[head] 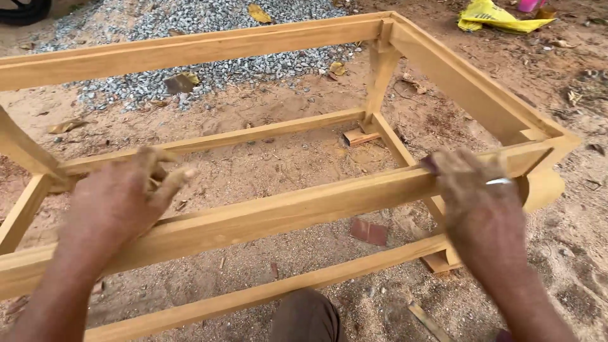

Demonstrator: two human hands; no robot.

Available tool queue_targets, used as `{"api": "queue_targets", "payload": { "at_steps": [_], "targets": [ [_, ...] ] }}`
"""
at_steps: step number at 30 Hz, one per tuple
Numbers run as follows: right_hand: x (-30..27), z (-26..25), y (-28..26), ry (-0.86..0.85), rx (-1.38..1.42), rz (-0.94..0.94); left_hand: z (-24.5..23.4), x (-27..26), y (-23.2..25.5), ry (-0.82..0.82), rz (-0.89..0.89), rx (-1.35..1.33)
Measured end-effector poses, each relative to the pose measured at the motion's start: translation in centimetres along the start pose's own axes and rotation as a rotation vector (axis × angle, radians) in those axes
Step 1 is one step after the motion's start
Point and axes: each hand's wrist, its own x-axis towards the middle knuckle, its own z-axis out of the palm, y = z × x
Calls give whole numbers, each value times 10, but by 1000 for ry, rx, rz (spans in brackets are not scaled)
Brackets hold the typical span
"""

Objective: Sanding the joints and surfaces of a wooden table frame using sandpaper.

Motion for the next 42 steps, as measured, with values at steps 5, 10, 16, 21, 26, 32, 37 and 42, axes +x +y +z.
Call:
{"api": "queue_targets", "payload": {
  "at_steps": [5, 10, 16, 21, 26, 32, 37, 42],
  "targets": [
    [-14, -76, -216, 131, 646, -391, -3, -12, 29, -131, 94, 369],
    [-12, -68, -195, 118, 626, -472, 31, 20, -22, -47, 286, 250],
    [12, -2, 11, -33, 61, -156, -3, -7, 22, -56, 264, 256],
    [-11, -22, -75, 42, 10, -56, -7, -10, 35, -198, 160, 408],
    [-27, -57, -178, 198, 640, -311, 14, 8, 9, -181, 190, 444],
    [-8, -28, -12, 21, 16, -104, 28, 19, 4, -170, 183, 322],
    [-8, -37, -25, -42, -58, 38, 26, 16, 11, -186, 210, 368],
    [-33, -48, -149, 265, 516, -247, 115, 75, -69, 116, 367, 110]
  ]
}}
